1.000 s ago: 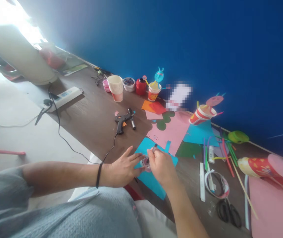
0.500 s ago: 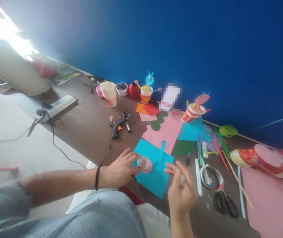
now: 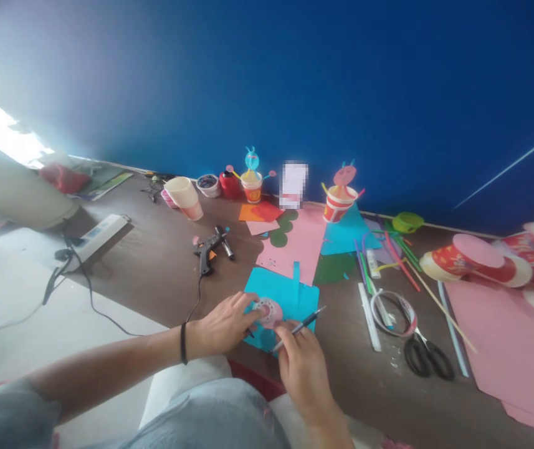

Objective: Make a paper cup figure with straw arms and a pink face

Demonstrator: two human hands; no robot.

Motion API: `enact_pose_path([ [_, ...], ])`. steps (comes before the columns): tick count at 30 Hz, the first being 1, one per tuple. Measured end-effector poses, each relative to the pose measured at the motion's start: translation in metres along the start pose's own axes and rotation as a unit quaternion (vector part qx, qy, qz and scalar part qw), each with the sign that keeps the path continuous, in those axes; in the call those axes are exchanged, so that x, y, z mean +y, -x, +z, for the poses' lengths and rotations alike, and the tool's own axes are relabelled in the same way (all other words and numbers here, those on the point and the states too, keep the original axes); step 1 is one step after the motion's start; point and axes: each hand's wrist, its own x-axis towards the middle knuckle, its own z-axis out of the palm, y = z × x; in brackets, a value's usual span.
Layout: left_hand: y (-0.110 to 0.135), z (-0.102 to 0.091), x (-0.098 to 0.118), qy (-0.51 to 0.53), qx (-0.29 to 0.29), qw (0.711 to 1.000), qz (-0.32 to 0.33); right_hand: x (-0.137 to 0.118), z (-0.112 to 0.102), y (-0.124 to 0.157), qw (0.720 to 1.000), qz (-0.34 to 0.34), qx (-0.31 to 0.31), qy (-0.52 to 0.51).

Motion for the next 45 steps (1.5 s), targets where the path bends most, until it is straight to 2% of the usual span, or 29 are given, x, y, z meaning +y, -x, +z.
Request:
enact_pose_path([
  [5,-0.003,0.006,-0.004,-0.015,-0.005,1.0,-0.011,0.001,0.001,0.0,1.0,-0.006,0.0,0.002],
  [11,-0.002,0.01,-0.002,-0.026,0.053,0.998,0.03,0.002,0.001,0.0,0.999,0.01,0.004,-0.046],
  [13,-0.003,0.011,0.002,-0.024,0.052,0.998,0.039,0.003,0.0,0.003,0.997,0.031,0.031,-0.064],
  [17,-0.007,0.013,0.006,-0.032,0.023,0.999,0.035,0.004,-0.004,0.007,0.986,0.114,0.082,-0.095],
  [20,-0.007,0.014,0.006,-0.035,0.005,0.999,0.037,0.004,-0.007,0.007,0.981,0.143,0.09,-0.093],
  [34,-0.007,0.014,0.006,-0.035,-0.004,0.999,0.035,0.005,-0.006,0.006,0.982,0.142,0.081,-0.092],
  [45,-0.01,0.014,0.009,-0.017,-0.033,0.999,0.02,0.005,-0.007,0.005,0.981,0.151,0.076,-0.095],
])
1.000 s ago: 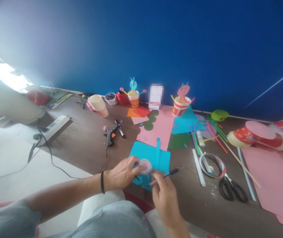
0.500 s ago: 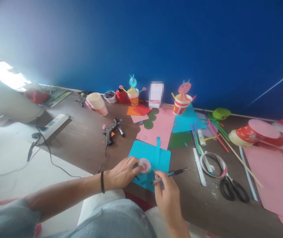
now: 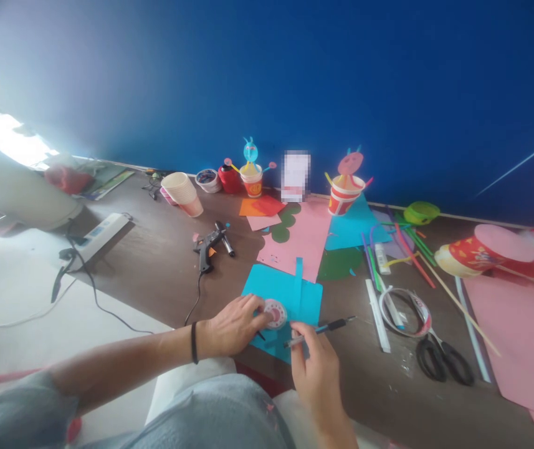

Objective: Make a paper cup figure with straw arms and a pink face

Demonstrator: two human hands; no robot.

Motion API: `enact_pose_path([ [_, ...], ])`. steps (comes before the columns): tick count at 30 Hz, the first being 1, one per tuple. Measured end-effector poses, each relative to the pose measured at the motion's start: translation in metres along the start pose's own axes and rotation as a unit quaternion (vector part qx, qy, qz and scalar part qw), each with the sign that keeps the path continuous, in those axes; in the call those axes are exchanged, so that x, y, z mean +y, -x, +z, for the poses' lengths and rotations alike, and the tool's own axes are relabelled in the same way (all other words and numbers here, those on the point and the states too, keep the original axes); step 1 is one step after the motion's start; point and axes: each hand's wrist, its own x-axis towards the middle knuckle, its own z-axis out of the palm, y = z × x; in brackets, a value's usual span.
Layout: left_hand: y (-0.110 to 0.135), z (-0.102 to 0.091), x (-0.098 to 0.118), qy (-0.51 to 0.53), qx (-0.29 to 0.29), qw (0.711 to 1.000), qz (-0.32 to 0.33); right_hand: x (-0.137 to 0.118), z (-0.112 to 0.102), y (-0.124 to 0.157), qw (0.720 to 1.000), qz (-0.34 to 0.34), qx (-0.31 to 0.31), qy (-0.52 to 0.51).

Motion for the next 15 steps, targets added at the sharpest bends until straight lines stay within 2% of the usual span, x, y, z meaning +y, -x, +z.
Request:
enact_pose_path([
  [6,0.009,0.009,-0.004,0.055,0.065,0.996,0.002,0.0,0.0,-0.001,1.0,-0.011,-0.003,0.003],
  [9,0.009,0.012,-0.004,0.045,0.065,0.997,-0.004,-0.002,0.004,-0.003,1.0,-0.021,-0.002,0.016],
  [15,0.005,0.007,-0.003,0.062,0.054,0.997,0.008,-0.012,0.016,-0.01,0.997,-0.039,-0.048,0.049],
])
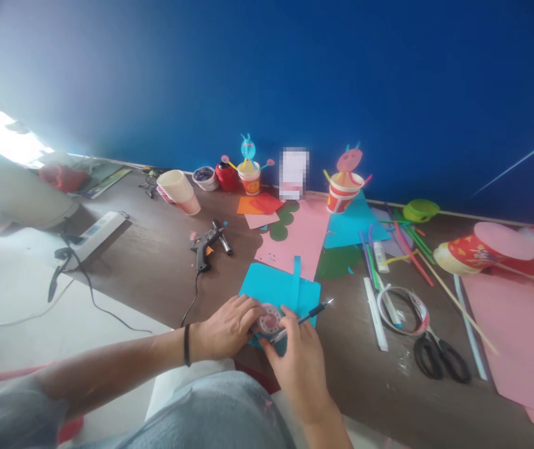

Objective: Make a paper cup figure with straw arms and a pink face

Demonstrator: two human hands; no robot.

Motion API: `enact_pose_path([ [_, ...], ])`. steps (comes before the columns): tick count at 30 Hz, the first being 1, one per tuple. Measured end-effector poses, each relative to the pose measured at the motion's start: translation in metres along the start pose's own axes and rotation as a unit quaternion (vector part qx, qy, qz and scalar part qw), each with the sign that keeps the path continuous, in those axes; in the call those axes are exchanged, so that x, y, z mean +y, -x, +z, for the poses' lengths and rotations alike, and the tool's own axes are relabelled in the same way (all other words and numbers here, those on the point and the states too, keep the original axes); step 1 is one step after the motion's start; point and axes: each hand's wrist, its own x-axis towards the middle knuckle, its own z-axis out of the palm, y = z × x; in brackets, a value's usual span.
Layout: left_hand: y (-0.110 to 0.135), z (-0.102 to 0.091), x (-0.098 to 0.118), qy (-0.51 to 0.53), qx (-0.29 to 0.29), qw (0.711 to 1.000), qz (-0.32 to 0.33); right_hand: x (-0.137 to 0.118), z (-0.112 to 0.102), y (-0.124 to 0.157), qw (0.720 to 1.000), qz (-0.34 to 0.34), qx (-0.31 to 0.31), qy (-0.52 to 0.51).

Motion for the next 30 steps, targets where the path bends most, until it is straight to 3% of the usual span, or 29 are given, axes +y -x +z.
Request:
enact_pose_path([
  [7,0.003,-0.0062,0.0008,0.014,-0.022,1.0,-0.014,0.0001,0.005,-0.0028,1.0,0.007,0.006,-0.001],
  [14,0.0059,-0.0047,0.0001,0.033,0.001,0.999,-0.028,0.0015,0.0044,-0.003,1.0,-0.007,-0.001,-0.011],
  [30,0.005,-0.0066,0.0006,0.033,-0.014,0.999,-0.023,0.0059,0.0089,-0.002,1.0,0.019,0.016,-0.016],
])
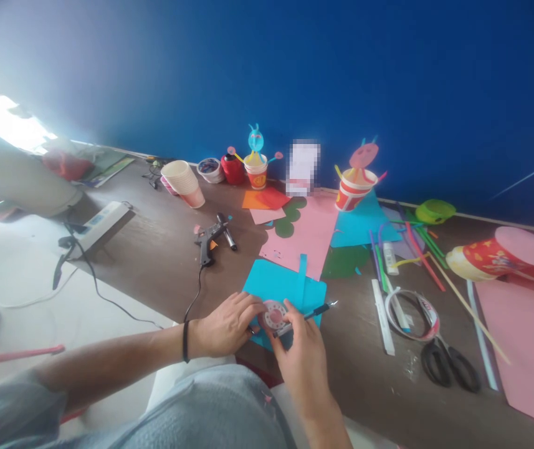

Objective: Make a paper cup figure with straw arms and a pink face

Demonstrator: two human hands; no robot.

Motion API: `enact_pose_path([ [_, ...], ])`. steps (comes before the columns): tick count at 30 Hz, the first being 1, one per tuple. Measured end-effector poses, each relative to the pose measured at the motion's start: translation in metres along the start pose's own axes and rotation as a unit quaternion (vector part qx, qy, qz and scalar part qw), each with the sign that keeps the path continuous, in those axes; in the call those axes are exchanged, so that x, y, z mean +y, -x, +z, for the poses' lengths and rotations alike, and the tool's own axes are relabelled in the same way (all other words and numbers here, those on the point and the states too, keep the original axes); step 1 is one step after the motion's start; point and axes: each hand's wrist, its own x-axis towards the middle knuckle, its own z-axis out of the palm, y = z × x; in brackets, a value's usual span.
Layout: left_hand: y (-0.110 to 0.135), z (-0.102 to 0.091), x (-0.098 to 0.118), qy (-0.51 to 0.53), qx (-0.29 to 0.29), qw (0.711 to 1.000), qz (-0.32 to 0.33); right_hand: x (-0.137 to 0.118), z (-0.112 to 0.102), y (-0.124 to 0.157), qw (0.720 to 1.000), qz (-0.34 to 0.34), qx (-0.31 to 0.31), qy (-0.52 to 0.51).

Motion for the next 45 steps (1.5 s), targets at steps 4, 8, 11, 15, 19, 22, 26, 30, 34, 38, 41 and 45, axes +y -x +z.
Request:
enact_pose_path([
  [4,-0.001,-0.002,0.001,0.0,-0.013,1.0,-0.004,0.001,0.001,0.0,1.0,0.001,0.001,0.001],
  [8,0.0,-0.002,0.0,0.0,-0.02,1.0,-0.005,0.0,-0.001,0.0,1.0,0.017,-0.007,-0.008],
  [11,0.0,-0.001,-0.001,0.0,-0.023,1.0,-0.004,-0.002,-0.003,0.001,0.999,0.02,-0.017,-0.02],
  [15,-0.001,-0.002,0.0,0.001,-0.027,1.0,-0.007,-0.002,-0.004,0.001,0.999,0.019,-0.026,-0.019],
  [19,0.001,-0.005,0.001,0.009,-0.01,1.0,-0.004,0.0,-0.004,0.0,0.999,0.024,-0.033,-0.021],
  [22,0.003,-0.009,0.001,0.003,0.004,0.999,0.04,0.0,-0.004,0.0,0.999,0.023,-0.036,-0.023],
  [26,0.003,-0.011,-0.001,-0.016,-0.003,0.996,0.087,-0.001,-0.003,0.0,0.999,0.016,-0.037,-0.023],
  [30,0.002,-0.011,-0.003,-0.035,0.006,0.995,0.097,-0.003,-0.009,0.001,0.998,0.02,-0.028,-0.045],
  [34,0.002,-0.014,-0.001,-0.046,-0.009,0.994,0.095,-0.006,-0.036,0.001,0.987,0.08,0.047,-0.133],
  [38,0.004,-0.021,0.002,-0.054,-0.027,0.994,0.096,-0.013,-0.066,-0.006,0.962,0.132,0.082,-0.223],
  [41,0.005,-0.023,0.004,-0.063,-0.031,0.994,0.085,-0.017,-0.071,-0.013,0.97,0.105,0.035,-0.218],
  [45,0.005,-0.025,0.008,-0.061,-0.029,0.995,0.072,-0.015,-0.061,-0.015,0.981,0.097,-0.016,-0.17],
])
